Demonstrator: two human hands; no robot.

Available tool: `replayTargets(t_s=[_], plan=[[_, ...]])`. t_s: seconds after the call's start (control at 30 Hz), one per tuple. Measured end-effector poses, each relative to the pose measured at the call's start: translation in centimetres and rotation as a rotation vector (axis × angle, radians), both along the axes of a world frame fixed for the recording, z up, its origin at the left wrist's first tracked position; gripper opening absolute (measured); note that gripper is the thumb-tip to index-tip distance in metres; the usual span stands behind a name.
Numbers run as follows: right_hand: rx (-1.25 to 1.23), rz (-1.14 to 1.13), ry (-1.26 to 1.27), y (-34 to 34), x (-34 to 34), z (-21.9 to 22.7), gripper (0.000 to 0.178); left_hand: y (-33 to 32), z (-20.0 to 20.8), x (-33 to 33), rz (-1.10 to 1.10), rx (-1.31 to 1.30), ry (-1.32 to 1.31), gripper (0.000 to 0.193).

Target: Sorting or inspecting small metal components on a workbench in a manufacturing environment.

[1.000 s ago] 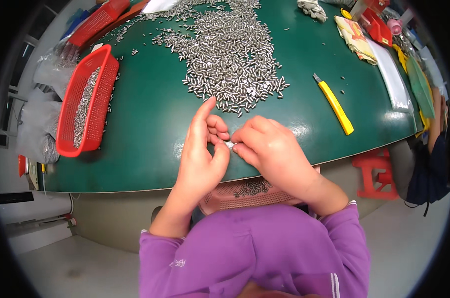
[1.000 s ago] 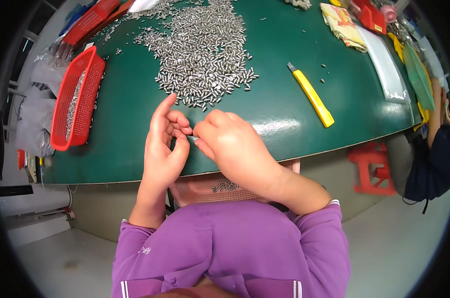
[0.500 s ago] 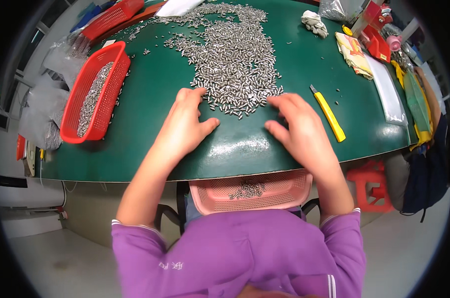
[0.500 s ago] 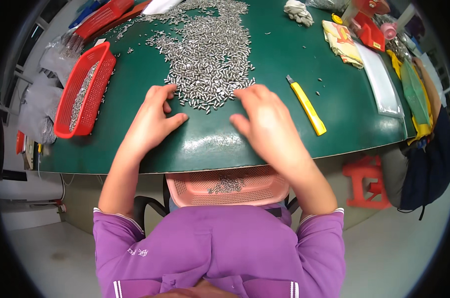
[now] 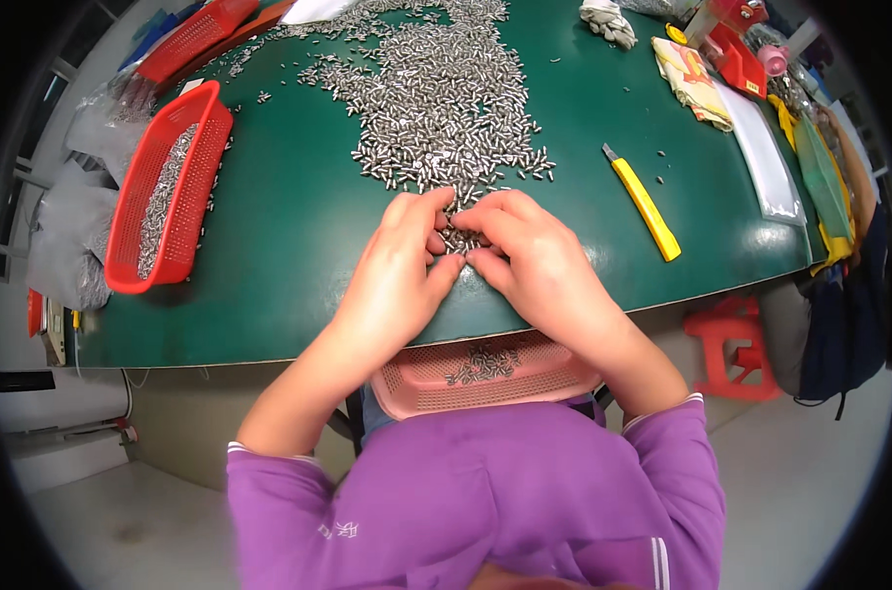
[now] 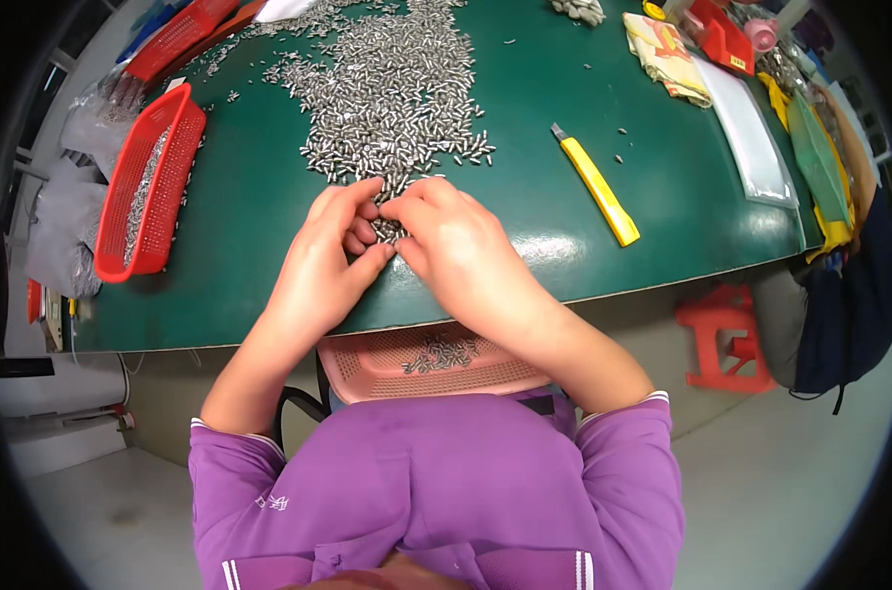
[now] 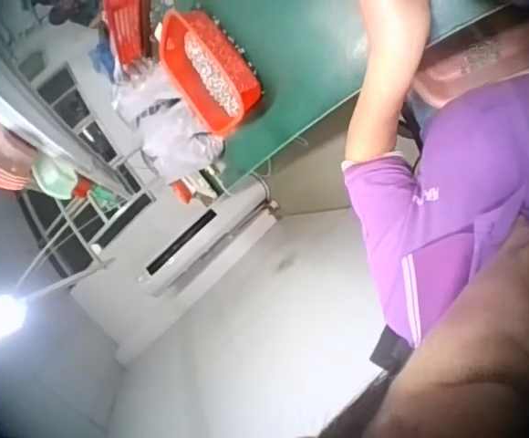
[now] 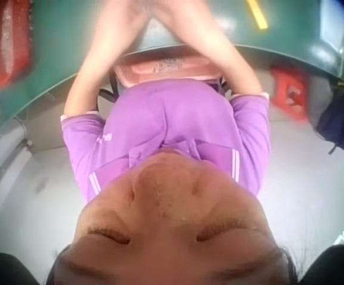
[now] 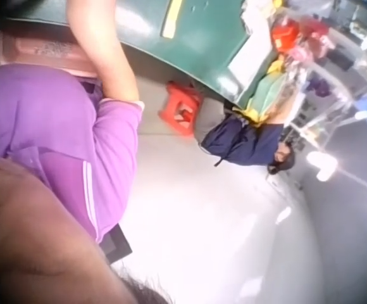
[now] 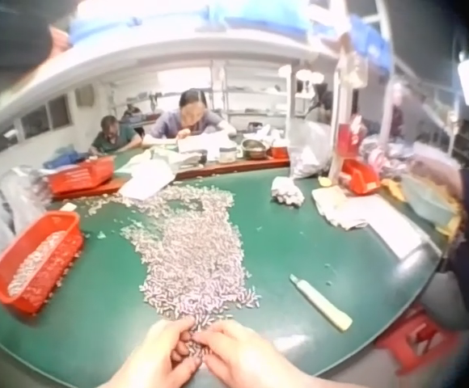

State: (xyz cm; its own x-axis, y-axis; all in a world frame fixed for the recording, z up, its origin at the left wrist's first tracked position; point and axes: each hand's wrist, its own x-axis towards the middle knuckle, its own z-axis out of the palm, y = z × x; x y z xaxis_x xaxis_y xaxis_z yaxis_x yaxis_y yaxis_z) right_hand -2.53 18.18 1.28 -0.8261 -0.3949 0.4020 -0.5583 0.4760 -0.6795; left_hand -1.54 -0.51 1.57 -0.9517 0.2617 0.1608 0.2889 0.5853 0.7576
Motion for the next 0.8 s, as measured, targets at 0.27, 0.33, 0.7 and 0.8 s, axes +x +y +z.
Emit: replayTargets(t_s=[0.27, 0.33, 0.7, 0.8], plan=[[-0.026, -0.006, -0.089, 0.8, 1.3, -0.2, 0.023, 0.9, -1.4, 2.1, 0.070, 0.089, 0.176, 0.062], [-0.011, -0.009, -0.069, 0.8, 1.1, -0.4, 0.021, 0.9, -1.6, 2.0, 0.053, 0.100, 0.193, 0.062], [0.045, 0.036, -0.028, 1.0, 1.5, 0.1, 0.016, 0.7, -1.3, 2.2, 0.003, 0.096, 0.184, 0.058], [0.050, 0.015, 0.005, 0.7, 1.6, 0.1, 0.016, 0.8, -1.4, 2.1, 0.016, 0.095, 0.178, 0.057]])
